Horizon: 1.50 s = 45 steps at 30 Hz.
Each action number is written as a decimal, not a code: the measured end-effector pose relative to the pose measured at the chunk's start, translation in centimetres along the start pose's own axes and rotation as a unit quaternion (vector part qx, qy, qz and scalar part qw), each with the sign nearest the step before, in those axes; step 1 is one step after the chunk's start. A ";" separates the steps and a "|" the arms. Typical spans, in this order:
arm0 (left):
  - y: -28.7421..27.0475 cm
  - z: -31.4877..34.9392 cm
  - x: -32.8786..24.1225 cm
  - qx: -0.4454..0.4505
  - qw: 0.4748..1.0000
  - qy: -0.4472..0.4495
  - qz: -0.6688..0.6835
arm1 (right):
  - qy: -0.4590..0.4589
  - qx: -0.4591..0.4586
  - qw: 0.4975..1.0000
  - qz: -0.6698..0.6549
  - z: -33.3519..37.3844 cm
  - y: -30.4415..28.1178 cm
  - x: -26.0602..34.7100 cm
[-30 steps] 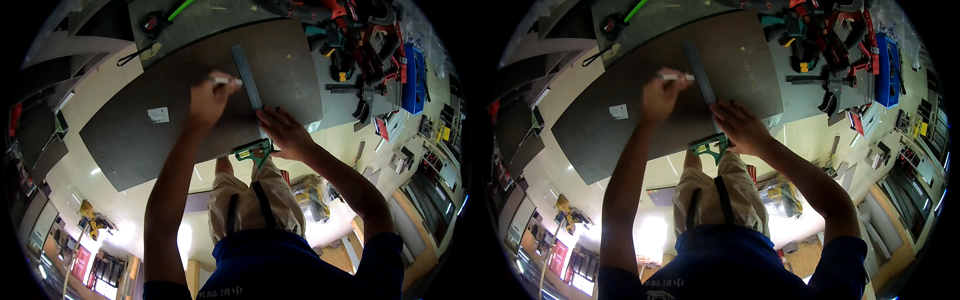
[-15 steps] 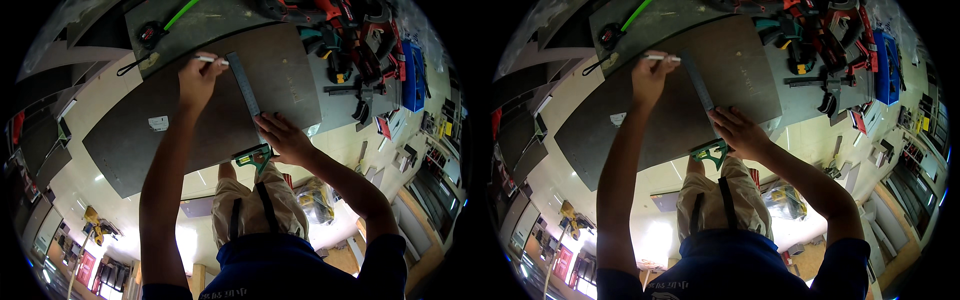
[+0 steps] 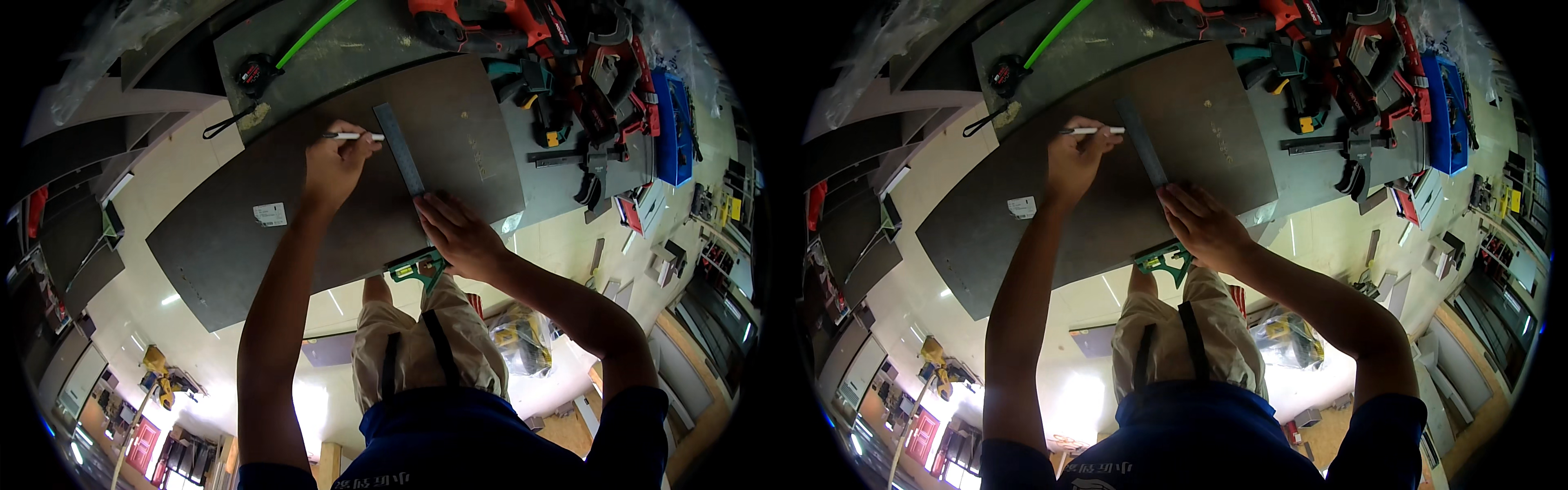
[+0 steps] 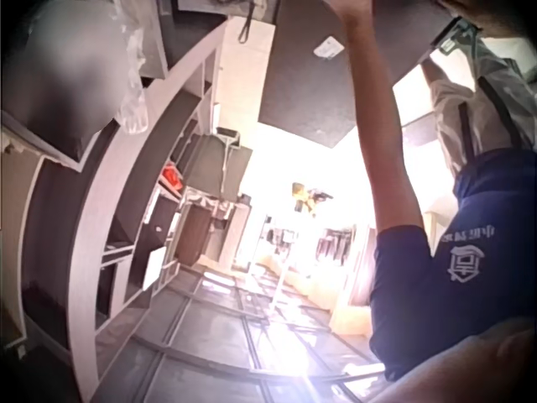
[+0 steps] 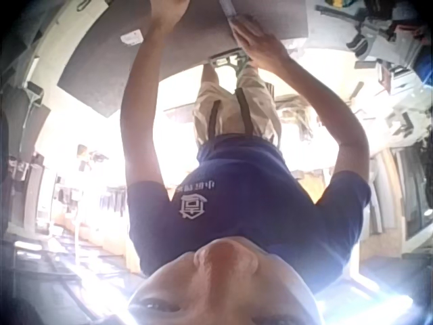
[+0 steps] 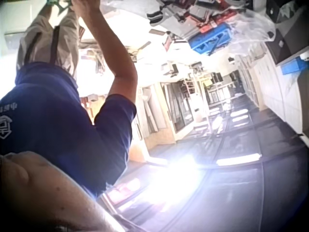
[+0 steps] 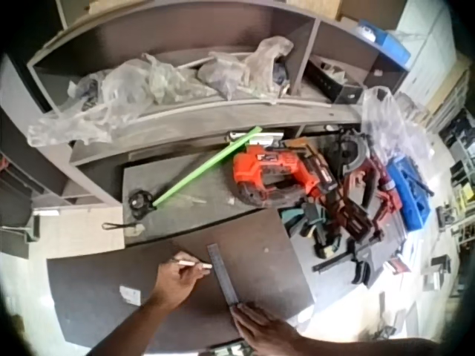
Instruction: The person measures a large flat board using a tape measure and a try square, then marks measurement points with a pencil. The person repositions the tools to mark additional lines on the board surface.
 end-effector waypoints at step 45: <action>4.9 10.0 4.5 -0.013 1.000 -0.020 0.002 | -0.013 0.015 1.000 -0.014 -0.5 -0.6 -0.4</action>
Point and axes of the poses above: each hand's wrist, its own z-axis away from the middle knuckle, its own y-axis out of the palm, x = y × z, the point moved 5 cm from there along -z, towards the middle knuckle, and after that the axes turned 5 degrees about -y, right-handed, at the moved point
